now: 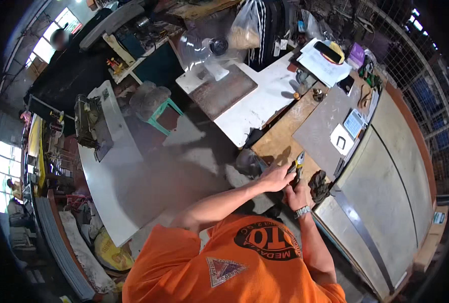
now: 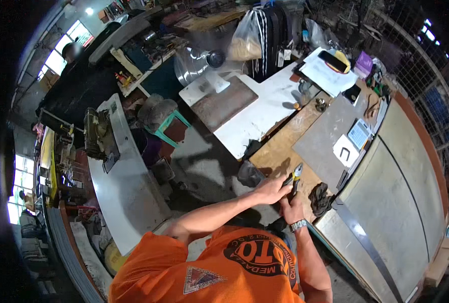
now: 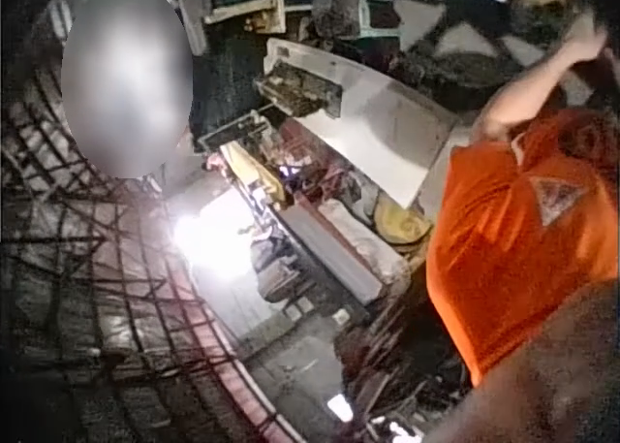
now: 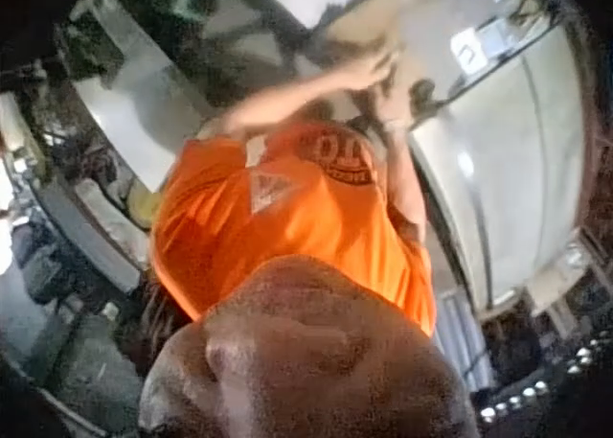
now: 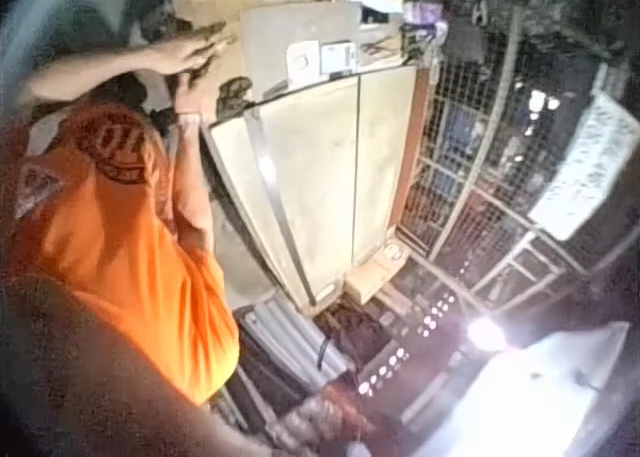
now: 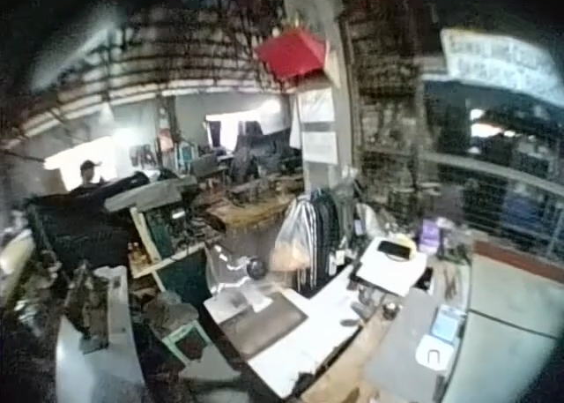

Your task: Replacing or repairing a component on a leather object using pliers and adhesive.

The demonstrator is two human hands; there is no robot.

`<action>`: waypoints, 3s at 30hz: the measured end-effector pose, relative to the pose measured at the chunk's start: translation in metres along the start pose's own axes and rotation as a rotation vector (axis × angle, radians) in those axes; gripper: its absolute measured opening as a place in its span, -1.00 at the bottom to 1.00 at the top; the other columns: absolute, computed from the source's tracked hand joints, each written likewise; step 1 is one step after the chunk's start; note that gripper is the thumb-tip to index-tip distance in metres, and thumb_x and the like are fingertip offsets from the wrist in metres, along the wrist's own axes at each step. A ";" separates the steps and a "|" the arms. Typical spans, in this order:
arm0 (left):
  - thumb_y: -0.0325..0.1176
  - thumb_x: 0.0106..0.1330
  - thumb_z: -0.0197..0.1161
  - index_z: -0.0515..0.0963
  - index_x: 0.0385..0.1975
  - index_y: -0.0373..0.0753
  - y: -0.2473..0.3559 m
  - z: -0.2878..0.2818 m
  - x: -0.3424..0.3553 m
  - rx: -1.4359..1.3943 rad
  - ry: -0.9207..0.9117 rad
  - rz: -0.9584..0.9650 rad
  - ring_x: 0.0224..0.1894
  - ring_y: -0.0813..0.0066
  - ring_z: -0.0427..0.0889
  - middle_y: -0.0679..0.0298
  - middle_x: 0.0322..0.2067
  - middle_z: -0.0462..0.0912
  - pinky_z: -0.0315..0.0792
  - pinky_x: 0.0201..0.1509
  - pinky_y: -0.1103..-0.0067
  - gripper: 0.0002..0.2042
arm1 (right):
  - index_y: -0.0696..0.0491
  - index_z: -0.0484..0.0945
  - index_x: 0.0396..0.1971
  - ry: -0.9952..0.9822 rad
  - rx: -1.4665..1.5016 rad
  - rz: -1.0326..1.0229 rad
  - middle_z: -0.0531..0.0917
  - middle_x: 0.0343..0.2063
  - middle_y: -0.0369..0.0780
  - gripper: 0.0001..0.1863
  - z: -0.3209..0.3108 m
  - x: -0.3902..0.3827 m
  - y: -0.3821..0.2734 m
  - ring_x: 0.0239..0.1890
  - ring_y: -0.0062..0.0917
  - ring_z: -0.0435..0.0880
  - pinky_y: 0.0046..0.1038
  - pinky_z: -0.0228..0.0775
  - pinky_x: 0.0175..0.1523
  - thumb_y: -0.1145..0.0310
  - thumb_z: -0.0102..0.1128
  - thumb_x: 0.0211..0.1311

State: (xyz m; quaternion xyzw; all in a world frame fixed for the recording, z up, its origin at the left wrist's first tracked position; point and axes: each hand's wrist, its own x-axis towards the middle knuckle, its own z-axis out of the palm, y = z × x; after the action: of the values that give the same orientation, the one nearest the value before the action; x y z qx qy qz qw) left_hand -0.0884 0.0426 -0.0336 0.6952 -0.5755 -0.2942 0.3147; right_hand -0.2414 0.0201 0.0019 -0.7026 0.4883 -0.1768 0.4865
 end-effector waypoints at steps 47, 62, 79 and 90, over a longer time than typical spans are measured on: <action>-0.10 0.38 0.21 0.59 -0.06 -0.20 -0.039 -0.065 0.132 0.588 -0.464 0.392 -0.03 0.00 0.62 0.02 -0.16 0.68 0.47 0.03 0.18 -0.68 | 0.04 0.46 0.13 0.523 -0.872 -0.029 0.52 0.03 -0.09 -0.46 -0.050 0.029 0.060 0.05 -0.15 0.47 -0.13 0.34 0.10 0.22 0.31 0.14; -0.31 0.26 0.33 0.59 -0.26 -0.31 -0.050 -0.041 0.049 0.386 -0.100 0.316 0.47 0.14 0.13 0.24 0.38 0.29 0.13 0.43 0.21 -0.80 | 0.10 0.57 -0.07 0.340 -0.461 -0.264 0.63 -0.24 -0.02 -0.69 -0.032 0.070 0.052 -0.12 -0.03 0.54 -0.10 0.39 0.04 0.40 0.28 0.17; -0.41 0.21 0.38 0.63 -0.29 -0.28 -0.059 -0.039 0.053 0.248 -0.089 0.294 0.48 0.21 0.14 0.32 0.37 0.33 0.24 0.44 0.28 -0.86 | -0.03 0.68 -0.24 0.099 -0.652 -0.499 0.59 -0.13 -0.25 -0.76 -0.014 0.124 0.055 0.01 -0.29 0.53 -0.24 0.42 0.06 0.45 0.27 0.02; -0.41 0.17 0.39 0.61 -0.34 -0.34 -0.059 -0.037 0.046 0.212 -0.014 0.328 0.48 0.13 0.14 0.23 0.37 0.35 0.21 0.44 0.24 -0.84 | -0.03 0.66 -0.23 0.001 -0.762 -0.618 0.59 -0.10 -0.22 -0.75 -0.026 0.105 0.068 0.05 -0.30 0.54 -0.27 0.41 0.12 0.43 0.21 0.03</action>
State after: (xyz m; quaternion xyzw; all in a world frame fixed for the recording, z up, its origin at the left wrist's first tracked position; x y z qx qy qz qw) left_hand -0.0158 0.0094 -0.0583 0.6192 -0.7110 -0.1818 0.2794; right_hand -0.2472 -0.0871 -0.0683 -0.9425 0.2873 -0.1220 0.1192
